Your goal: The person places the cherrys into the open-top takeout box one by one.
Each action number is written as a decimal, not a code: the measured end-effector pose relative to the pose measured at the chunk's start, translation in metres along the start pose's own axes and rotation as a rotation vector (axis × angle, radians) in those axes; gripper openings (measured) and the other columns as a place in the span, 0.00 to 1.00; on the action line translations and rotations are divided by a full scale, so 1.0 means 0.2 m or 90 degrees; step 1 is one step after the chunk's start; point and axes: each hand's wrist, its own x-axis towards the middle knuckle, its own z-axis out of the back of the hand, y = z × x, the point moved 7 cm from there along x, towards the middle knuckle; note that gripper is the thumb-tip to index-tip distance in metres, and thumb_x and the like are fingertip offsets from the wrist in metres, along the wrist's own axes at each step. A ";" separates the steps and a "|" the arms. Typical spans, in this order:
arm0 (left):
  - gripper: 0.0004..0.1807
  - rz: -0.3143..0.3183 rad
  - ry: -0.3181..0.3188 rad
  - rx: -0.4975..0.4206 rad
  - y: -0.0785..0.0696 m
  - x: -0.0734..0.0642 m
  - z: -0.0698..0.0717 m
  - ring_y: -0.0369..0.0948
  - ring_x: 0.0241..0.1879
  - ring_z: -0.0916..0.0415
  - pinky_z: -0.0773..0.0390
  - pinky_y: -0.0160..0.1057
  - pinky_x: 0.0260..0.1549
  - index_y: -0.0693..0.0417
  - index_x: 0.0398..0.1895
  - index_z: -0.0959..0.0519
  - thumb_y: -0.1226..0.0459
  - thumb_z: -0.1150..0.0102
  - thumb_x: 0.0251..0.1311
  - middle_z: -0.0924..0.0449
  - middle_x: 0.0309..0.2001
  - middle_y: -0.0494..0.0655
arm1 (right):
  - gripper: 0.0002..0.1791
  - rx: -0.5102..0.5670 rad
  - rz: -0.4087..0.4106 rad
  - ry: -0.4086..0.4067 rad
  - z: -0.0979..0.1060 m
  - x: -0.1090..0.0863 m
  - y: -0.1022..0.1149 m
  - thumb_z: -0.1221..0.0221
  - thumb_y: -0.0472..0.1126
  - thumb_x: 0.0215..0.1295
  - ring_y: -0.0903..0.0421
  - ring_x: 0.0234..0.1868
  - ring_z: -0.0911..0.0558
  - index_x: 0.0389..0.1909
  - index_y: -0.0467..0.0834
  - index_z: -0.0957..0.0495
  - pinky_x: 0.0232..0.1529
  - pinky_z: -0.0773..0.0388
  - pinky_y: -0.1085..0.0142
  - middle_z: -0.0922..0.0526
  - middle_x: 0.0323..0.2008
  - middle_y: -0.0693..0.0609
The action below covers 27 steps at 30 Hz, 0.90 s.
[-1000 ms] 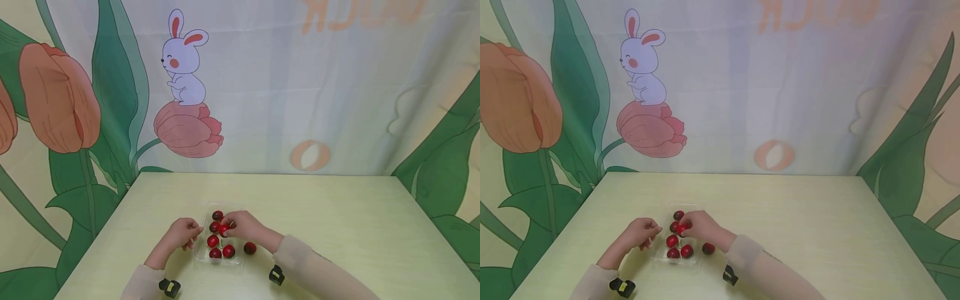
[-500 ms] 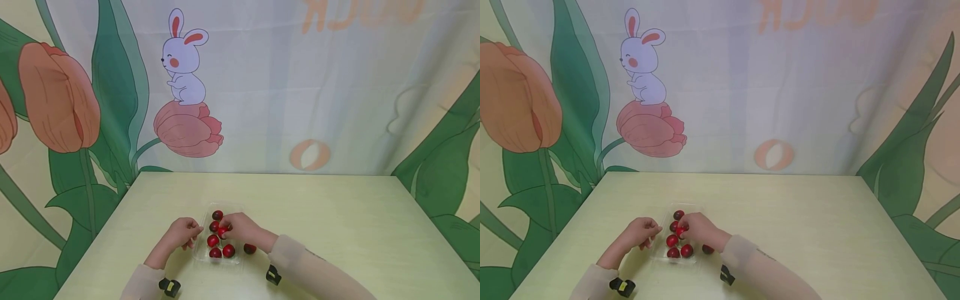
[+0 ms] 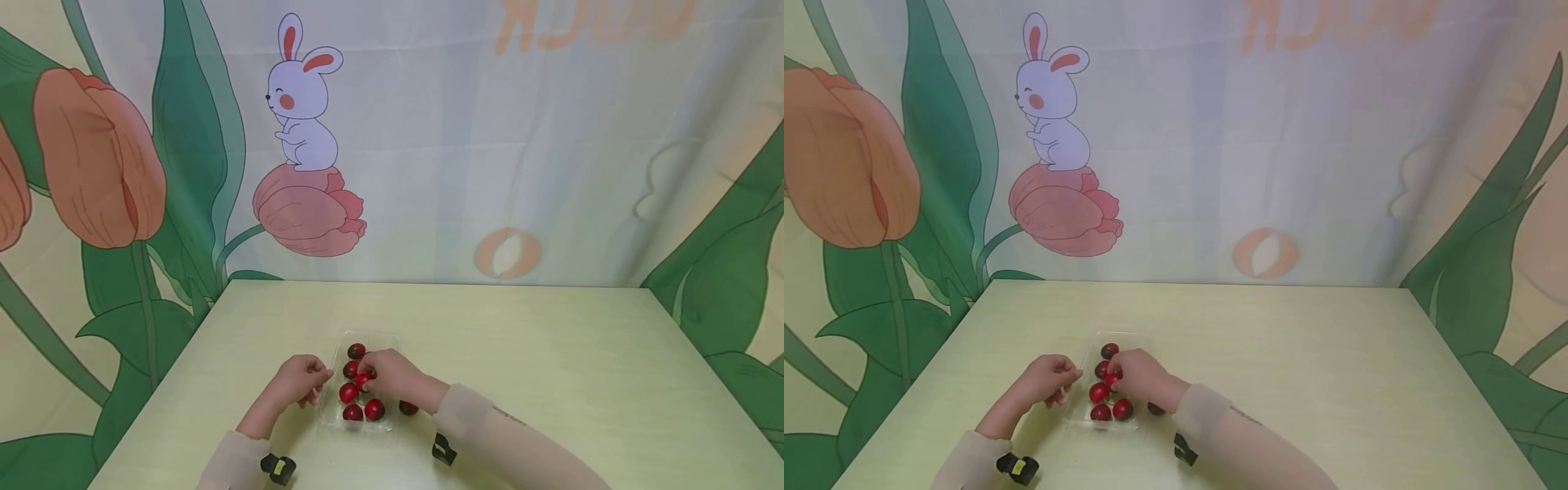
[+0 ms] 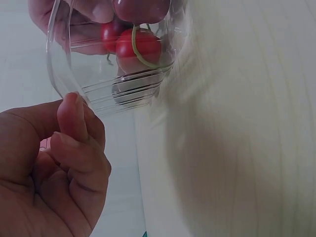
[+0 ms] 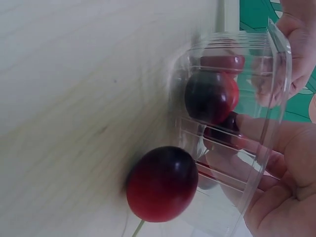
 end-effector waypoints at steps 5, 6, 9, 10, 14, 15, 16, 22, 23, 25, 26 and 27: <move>0.09 0.002 -0.001 0.001 0.00 0.00 0.00 0.37 0.17 0.29 0.30 0.30 0.17 0.61 0.35 0.22 0.64 0.42 0.72 0.25 0.25 0.47 | 0.06 -0.004 -0.008 0.001 -0.01 0.01 0.00 0.32 0.35 0.64 0.61 0.32 0.26 0.41 0.43 0.16 0.38 0.26 0.72 0.16 0.33 0.54; 0.09 0.002 -0.002 0.001 0.01 0.00 0.00 0.37 0.16 0.29 0.30 0.30 0.17 0.60 0.34 0.22 0.64 0.42 0.72 0.25 0.25 0.47 | 0.06 -0.005 -0.009 0.002 -0.01 0.01 0.00 0.32 0.35 0.64 0.61 0.32 0.26 0.41 0.43 0.16 0.37 0.26 0.72 0.16 0.32 0.54; 0.09 0.001 -0.002 0.000 0.01 0.00 0.00 0.37 0.16 0.29 0.30 0.30 0.17 0.60 0.34 0.22 0.64 0.42 0.72 0.25 0.25 0.47 | 0.06 -0.007 -0.012 0.002 -0.01 0.01 0.00 0.31 0.36 0.64 0.61 0.32 0.26 0.41 0.43 0.15 0.37 0.26 0.73 0.16 0.32 0.54; 0.09 0.002 -0.002 0.000 0.00 0.00 0.00 0.37 0.16 0.29 0.30 0.30 0.17 0.60 0.34 0.22 0.64 0.42 0.72 0.25 0.25 0.47 | 0.06 -0.008 -0.012 0.002 -0.01 0.01 0.00 0.32 0.36 0.64 0.61 0.32 0.26 0.40 0.43 0.15 0.37 0.26 0.73 0.16 0.32 0.54; 0.09 0.004 -0.001 -0.001 0.00 0.00 0.00 0.37 0.17 0.29 0.30 0.30 0.17 0.61 0.35 0.22 0.64 0.42 0.72 0.24 0.25 0.47 | 0.06 -0.016 -0.010 -0.002 -0.02 0.02 -0.01 0.31 0.36 0.63 0.61 0.32 0.26 0.40 0.43 0.15 0.38 0.26 0.72 0.16 0.32 0.54; 0.09 0.004 0.000 -0.001 0.00 0.00 0.00 0.37 0.17 0.29 0.30 0.30 0.17 0.61 0.35 0.22 0.64 0.42 0.72 0.24 0.25 0.47 | 0.06 -0.019 -0.010 -0.002 -0.02 0.02 -0.01 0.31 0.36 0.63 0.61 0.32 0.26 0.40 0.43 0.15 0.38 0.26 0.73 0.16 0.32 0.55; 0.09 0.003 0.000 -0.001 0.00 0.00 0.00 0.37 0.17 0.29 0.30 0.30 0.17 0.62 0.36 0.22 0.64 0.42 0.72 0.24 0.25 0.47 | 0.06 -0.021 -0.009 -0.003 -0.02 0.03 -0.01 0.31 0.36 0.63 0.61 0.32 0.26 0.40 0.43 0.15 0.38 0.26 0.72 0.16 0.32 0.54; 0.09 0.001 0.001 -0.003 0.00 0.00 0.00 0.37 0.16 0.29 0.30 0.30 0.17 0.61 0.35 0.22 0.64 0.43 0.72 0.25 0.25 0.47 | 0.06 -0.026 -0.009 -0.002 -0.02 0.03 -0.01 0.31 0.36 0.63 0.61 0.33 0.26 0.40 0.43 0.16 0.39 0.26 0.72 0.15 0.33 0.54; 0.09 0.000 0.001 -0.004 0.00 0.00 0.00 0.37 0.16 0.29 0.30 0.30 0.17 0.61 0.34 0.22 0.64 0.43 0.72 0.25 0.25 0.47 | 0.06 -0.027 -0.010 -0.001 -0.03 0.03 0.00 0.31 0.36 0.63 0.61 0.33 0.26 0.40 0.43 0.16 0.39 0.26 0.72 0.15 0.33 0.53; 0.09 -0.001 0.001 -0.005 0.00 0.00 0.00 0.37 0.16 0.29 0.30 0.30 0.16 0.61 0.34 0.23 0.64 0.43 0.72 0.25 0.24 0.47 | 0.06 -0.026 -0.011 0.000 -0.02 0.03 0.00 0.31 0.36 0.64 0.61 0.33 0.26 0.41 0.42 0.16 0.39 0.26 0.72 0.15 0.34 0.53; 0.09 -0.002 0.001 -0.005 0.00 0.00 0.00 0.37 0.16 0.29 0.31 0.30 0.16 0.61 0.34 0.23 0.64 0.43 0.72 0.25 0.24 0.47 | 0.06 -0.027 -0.010 0.000 -0.02 0.03 0.00 0.31 0.36 0.63 0.60 0.33 0.26 0.41 0.42 0.16 0.40 0.26 0.72 0.15 0.34 0.53; 0.09 -0.002 0.001 -0.005 0.00 0.00 0.00 0.37 0.16 0.29 0.31 0.30 0.16 0.61 0.34 0.23 0.64 0.43 0.72 0.25 0.24 0.47 | 0.06 -0.028 -0.010 0.000 -0.02 0.03 0.00 0.31 0.36 0.63 0.60 0.33 0.26 0.41 0.42 0.16 0.40 0.26 0.72 0.15 0.34 0.53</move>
